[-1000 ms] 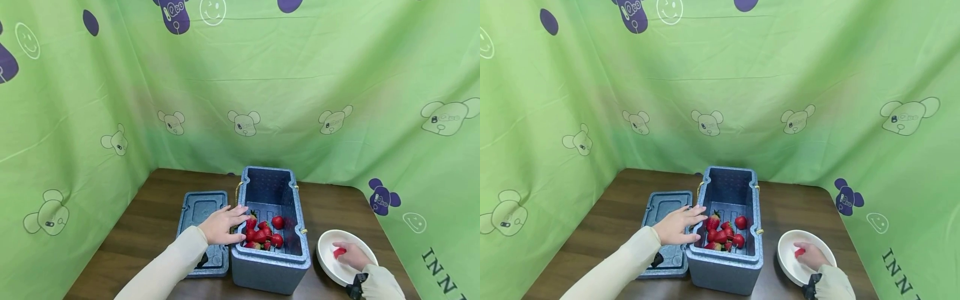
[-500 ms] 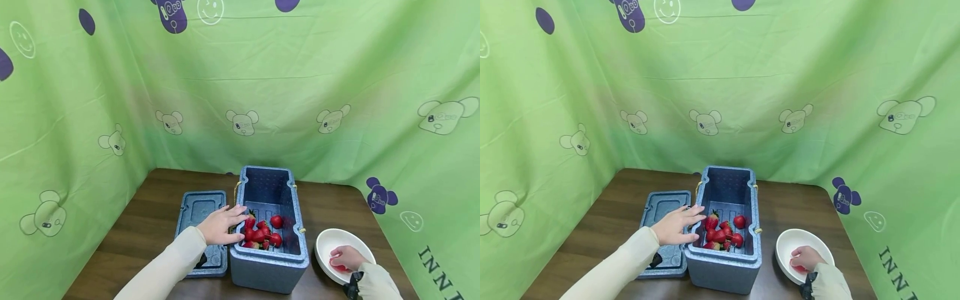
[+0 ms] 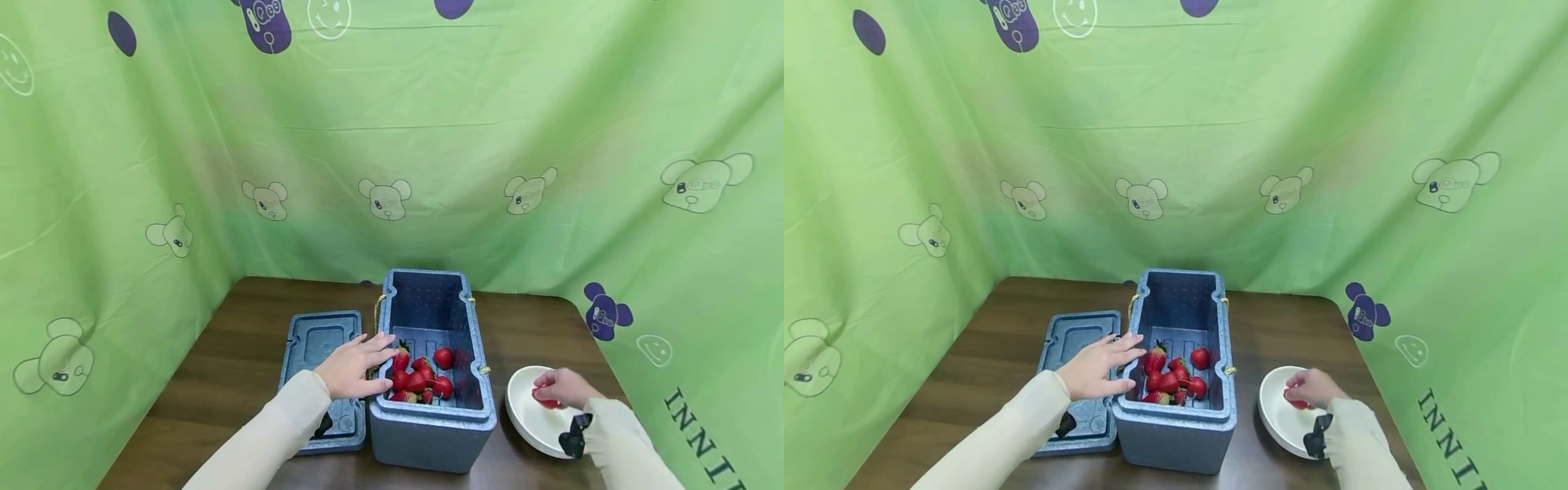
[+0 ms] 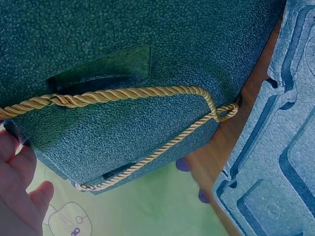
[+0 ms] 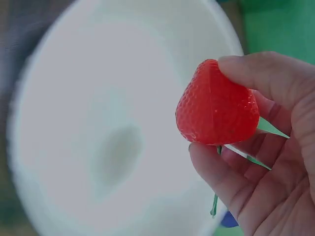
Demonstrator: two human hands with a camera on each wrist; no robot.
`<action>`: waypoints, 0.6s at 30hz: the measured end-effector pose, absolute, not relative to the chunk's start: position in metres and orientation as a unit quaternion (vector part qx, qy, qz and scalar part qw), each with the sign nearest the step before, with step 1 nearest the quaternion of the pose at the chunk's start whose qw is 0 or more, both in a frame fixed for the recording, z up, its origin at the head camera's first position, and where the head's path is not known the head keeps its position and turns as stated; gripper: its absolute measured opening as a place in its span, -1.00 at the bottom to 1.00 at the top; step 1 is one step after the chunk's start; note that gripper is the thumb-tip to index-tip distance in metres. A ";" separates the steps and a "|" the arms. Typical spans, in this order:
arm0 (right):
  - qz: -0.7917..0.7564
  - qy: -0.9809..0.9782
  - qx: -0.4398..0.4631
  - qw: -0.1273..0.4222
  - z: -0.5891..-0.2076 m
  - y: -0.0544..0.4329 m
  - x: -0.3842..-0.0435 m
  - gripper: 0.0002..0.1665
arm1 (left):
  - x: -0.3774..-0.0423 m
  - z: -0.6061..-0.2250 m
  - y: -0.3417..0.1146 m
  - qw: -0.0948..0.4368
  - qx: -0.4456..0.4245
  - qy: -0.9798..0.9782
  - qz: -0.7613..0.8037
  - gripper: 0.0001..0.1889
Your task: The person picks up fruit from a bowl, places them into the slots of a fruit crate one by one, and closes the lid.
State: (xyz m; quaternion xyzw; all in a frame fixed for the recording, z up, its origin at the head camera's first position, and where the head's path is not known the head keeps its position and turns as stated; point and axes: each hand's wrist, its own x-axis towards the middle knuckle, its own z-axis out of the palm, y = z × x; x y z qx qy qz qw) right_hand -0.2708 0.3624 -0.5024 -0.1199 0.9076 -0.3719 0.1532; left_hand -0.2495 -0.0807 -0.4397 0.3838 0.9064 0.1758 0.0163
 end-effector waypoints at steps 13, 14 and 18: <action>-0.298 0.939 -0.152 0.084 -0.386 0.352 -0.301 -0.64 | -0.247 -0.441 -0.086 0.021 0.375 0.910 0.176 -0.36; -0.291 0.941 -0.155 0.080 -0.378 0.351 -0.304 -0.63 | -0.246 -0.441 -0.087 0.020 0.373 0.910 0.178 -0.36; -0.287 0.941 -0.158 0.078 -0.348 0.345 -0.310 -0.59 | -0.247 -0.440 -0.090 0.010 0.374 0.909 0.183 -0.35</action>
